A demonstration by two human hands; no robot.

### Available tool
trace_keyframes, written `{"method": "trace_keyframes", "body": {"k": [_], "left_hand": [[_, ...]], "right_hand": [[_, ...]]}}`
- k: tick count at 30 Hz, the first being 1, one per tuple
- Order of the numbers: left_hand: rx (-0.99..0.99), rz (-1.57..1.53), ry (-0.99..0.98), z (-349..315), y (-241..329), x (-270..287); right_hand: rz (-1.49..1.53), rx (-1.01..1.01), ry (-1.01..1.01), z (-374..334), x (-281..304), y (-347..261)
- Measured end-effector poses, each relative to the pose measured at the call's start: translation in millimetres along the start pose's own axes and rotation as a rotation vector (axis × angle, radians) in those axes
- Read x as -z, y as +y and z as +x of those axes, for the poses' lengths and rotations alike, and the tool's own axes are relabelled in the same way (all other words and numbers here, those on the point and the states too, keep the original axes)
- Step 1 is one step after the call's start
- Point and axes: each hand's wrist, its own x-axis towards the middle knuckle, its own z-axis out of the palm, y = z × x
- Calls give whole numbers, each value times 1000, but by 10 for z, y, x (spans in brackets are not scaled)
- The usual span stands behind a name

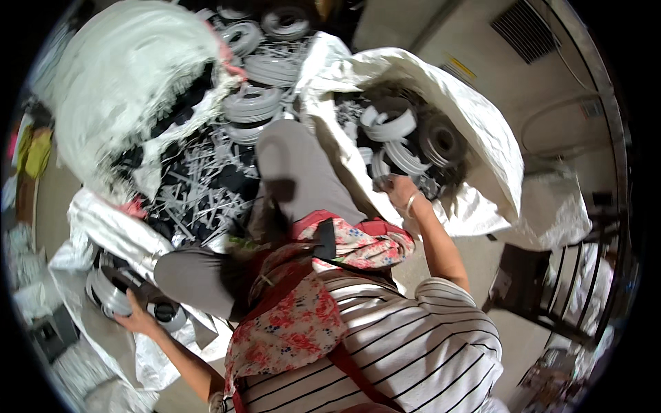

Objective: The person sits on the floor and repeatedly picks up grey circular plastic parts and black circular inserts from large white sacks. They insert the black pieces into the grey parts by hand and place the assembled units into a separate white sack. The process involves continuous picking, inserting, and placing of the components.

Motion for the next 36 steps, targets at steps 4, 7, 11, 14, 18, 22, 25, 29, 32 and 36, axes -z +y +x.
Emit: {"method": "trace_keyframes", "body": {"k": [4,7,11,14,18,22,25,29,32,36], "left_hand": [[219,256,-216,-182,-13,92],[-307,268,-149,23,-54,-70],[-522,159,-58,198,129,-7],[-503,155,-30,135,-3,-95],[-377,220,-41,227,-265,-320],[-221,128,-88,346,-415,-313],[-113,-72,51,473,-596,-334],[301,-74,350,724,-1492,-125],[459,298,-22,724,-2317,22],[433,472,-296,612,-2930,13]], "right_hand": [[27,-17,244,-76,62,-507],[317,302,383,-262,18,-933],[116,666,451,-436,10,-1679],[33,777,480,-349,-24,-1909],[56,745,503,-327,-33,-2126],[-17,749,533,-278,-113,-2164],[118,693,512,-317,-139,-2218],[188,434,585,230,-121,-1416],[409,151,1,272,-177,-981],[1102,112,-409,-86,-267,-1241]]}}
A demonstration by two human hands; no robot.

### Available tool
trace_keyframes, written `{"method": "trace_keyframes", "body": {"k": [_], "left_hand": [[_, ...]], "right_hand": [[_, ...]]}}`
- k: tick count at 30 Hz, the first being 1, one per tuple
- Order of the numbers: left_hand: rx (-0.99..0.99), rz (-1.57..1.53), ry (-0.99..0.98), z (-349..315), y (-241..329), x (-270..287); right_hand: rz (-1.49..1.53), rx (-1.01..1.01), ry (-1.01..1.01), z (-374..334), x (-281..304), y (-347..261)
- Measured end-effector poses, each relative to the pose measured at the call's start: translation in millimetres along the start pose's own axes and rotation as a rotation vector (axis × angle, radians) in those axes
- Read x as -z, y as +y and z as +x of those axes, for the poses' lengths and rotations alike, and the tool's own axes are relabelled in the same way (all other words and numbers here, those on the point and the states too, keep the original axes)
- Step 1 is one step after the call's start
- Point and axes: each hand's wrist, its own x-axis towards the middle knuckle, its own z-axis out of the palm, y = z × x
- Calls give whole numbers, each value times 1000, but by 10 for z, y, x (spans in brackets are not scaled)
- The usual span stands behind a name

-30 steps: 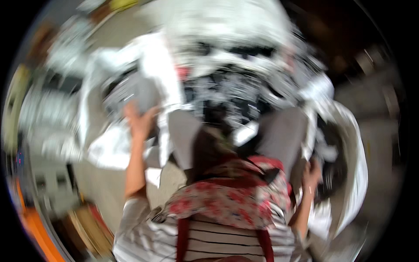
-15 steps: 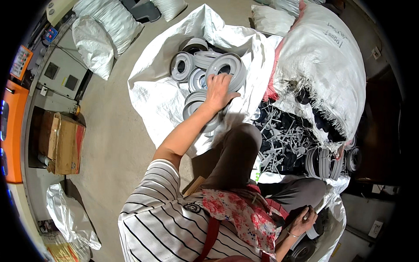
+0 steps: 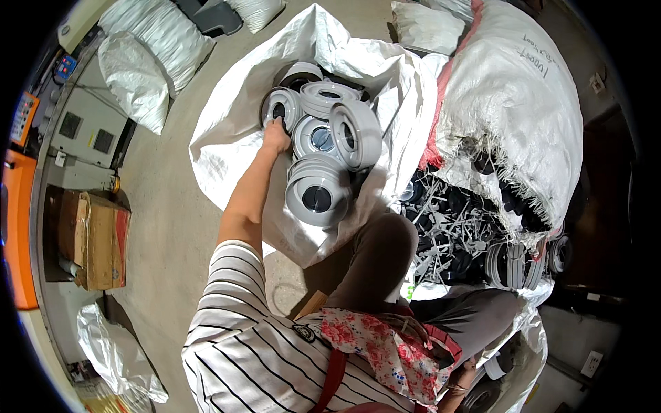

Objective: The person sits on the floor and repeatedly picks up grey circular plastic parts and black circular inserts from large white sacks. They insert the black pieces into the grey parts by hand and place the assembled units into a separate white sack. The process involves continuous picking, inserting, and placing of the components.

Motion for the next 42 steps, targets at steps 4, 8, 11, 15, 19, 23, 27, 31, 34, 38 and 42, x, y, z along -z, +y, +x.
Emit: {"method": "trace_keyframes", "body": {"k": [4,8,11,15,19,23,27,31,34,38,42], "left_hand": [[-33,-30,-18,103,57,-73],[-26,-151,111,60,231,117],[7,-726,129,15,251,467],[-13,-1186,37,-476,679,1016],[-25,-1567,-57,-878,805,1298],[-43,-1806,-161,-1207,976,1480],[13,-1853,-161,-1345,1079,1629],[-88,-1107,15,-1241,885,1688],[-204,-358,371,-1251,701,1744],[-40,-105,595,-1802,443,1765],[355,-193,542,-2433,38,1350]], "right_hand": [[63,1,-24,-143,-56,74],[17,41,0,-313,65,148],[-121,20,-44,-278,154,129],[-92,108,-1,-126,174,284],[-103,120,-19,-72,197,356],[-138,126,-73,-324,331,325],[-99,145,51,-436,305,325],[-741,218,29,-247,576,-24],[-744,685,473,-191,-60,-505],[-667,742,223,-49,-978,-985],[-686,673,-285,496,-2422,-1065]]}}
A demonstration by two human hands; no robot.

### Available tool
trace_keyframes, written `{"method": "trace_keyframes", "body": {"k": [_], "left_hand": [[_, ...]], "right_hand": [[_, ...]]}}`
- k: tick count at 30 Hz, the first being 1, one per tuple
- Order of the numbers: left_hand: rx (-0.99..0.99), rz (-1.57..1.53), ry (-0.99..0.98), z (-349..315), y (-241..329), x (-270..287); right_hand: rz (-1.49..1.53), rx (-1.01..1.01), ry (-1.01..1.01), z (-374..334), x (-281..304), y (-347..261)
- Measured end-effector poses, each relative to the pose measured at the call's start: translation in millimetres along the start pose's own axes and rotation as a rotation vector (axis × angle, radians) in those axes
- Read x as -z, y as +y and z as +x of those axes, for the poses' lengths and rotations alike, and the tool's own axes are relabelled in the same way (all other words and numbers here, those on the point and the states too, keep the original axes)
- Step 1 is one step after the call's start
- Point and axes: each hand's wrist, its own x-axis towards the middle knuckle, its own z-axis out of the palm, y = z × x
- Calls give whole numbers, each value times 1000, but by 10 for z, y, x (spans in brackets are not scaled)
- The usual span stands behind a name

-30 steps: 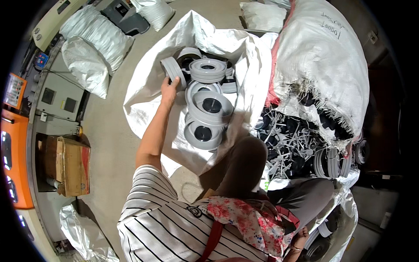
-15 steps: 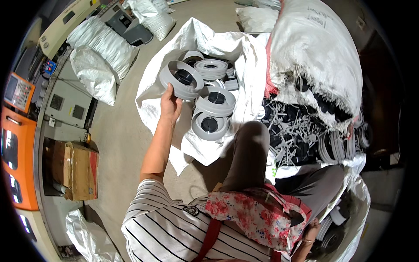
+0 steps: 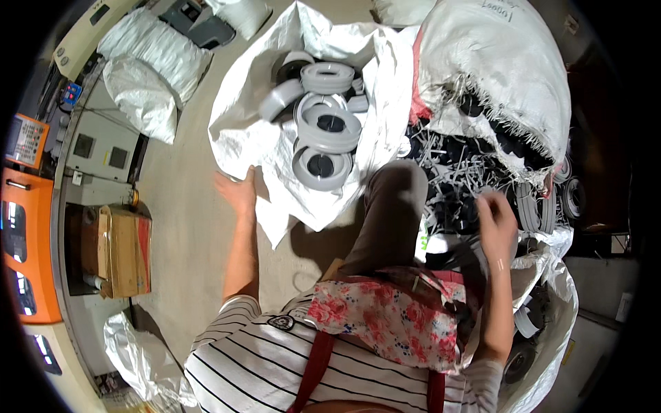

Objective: The person sits on the floor and repeatedly picks up grey circular plastic parts and black circular inserts from large white sacks. They insert the black pieces into the grey parts by hand and place the assembled units into a separate white sack. The process involves continuous picking, inserting, and placing of the components.

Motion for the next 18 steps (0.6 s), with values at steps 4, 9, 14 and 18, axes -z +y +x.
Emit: {"method": "trace_keyframes", "body": {"k": [4,9,14,18], "left_hand": [[547,-431,-341,-426,-26,-179],[494,-753,-278,-135,-496,-337],[461,-1103,-283,919,33,737],[378,-960,-13,1468,483,1872]], "right_hand": [[-336,149,-193,1004,-1124,85],[-321,-226,-385,1468,-2424,-1],[-331,-142,-381,1746,-2555,126],[75,98,-412,1130,-2608,-693]]}}
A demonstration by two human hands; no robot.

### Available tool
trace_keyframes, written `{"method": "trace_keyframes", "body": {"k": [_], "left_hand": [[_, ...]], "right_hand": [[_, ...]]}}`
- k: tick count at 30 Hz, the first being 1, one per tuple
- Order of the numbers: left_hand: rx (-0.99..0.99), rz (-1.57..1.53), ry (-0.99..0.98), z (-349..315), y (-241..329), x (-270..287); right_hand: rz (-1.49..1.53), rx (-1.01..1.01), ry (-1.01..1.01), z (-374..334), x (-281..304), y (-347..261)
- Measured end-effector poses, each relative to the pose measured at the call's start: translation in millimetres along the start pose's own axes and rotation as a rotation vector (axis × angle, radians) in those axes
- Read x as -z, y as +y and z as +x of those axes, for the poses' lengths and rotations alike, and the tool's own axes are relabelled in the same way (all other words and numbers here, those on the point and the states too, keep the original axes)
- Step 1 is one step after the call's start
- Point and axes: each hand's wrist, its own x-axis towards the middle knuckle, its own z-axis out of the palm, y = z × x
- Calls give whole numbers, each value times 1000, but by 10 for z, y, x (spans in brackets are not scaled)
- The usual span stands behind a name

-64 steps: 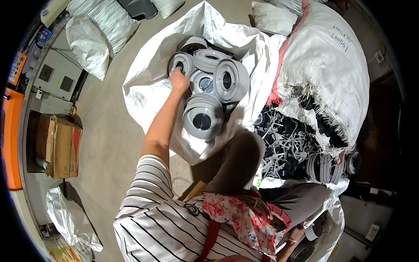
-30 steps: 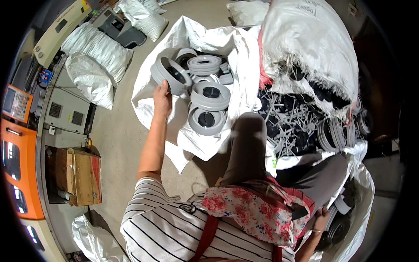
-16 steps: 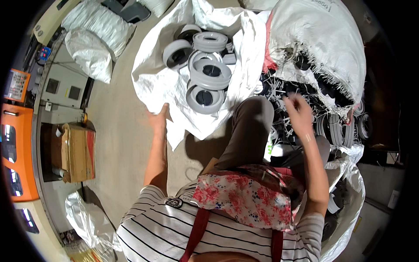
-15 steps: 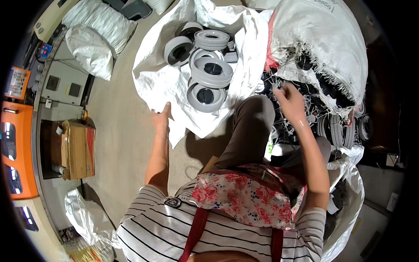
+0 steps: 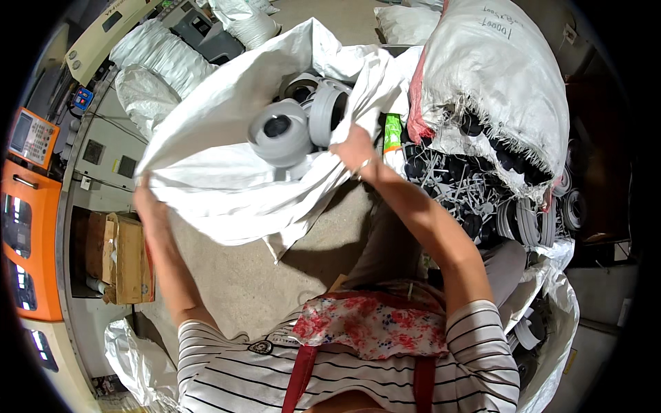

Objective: The person sits on the floor and repeatedly picks up grey circular plastic parts and black circular inserts from large white sacks. They insert the black pieces into the grey parts by hand and place the assembled units into a separate white sack. The process involves continuous picking, inserting, and placing of the components.

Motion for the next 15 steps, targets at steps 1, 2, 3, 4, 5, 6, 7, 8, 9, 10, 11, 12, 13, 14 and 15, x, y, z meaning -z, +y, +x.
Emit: {"method": "trace_keyframes", "body": {"k": [1,2,3,4,5,6,7,8,9,10,11,12,13,14,15], "left_hand": [[-68,60,126,-220,254,-85],[-24,-11,-19,16,383,250],[27,-99,-160,248,367,582],[26,-59,-89,229,219,510],[19,-12,-17,211,94,420],[-19,160,44,200,-65,420],[-61,172,89,53,-203,314],[-59,203,49,40,-368,398],[-58,233,9,25,-499,487],[-60,245,-12,-64,-572,464],[-63,256,-32,-159,-642,412],[-59,243,4,-197,-713,351],[-61,234,5,-244,-716,261],[-75,284,12,-301,-715,169],[-89,332,17,-366,-702,73]], "right_hand": [[-67,57,-2,-268,-5,-176],[5,109,-19,-497,2,-259],[60,167,-39,-634,71,-272],[36,132,-29,-689,118,-132],[24,98,-20,-742,88,55],[-48,136,27,-854,26,186],[-48,254,79,-974,-12,290],[-21,305,50,-1094,-16,358],[7,357,19,-1199,-23,421],[-40,418,88,-1288,-18,483],[-61,430,87,-1329,2,548],[-82,443,88,-1352,27,614],[-99,458,96,-1340,42,681],[-169,660,180,-1310,64,746],[-155,632,127,-1315,106,822]]}}
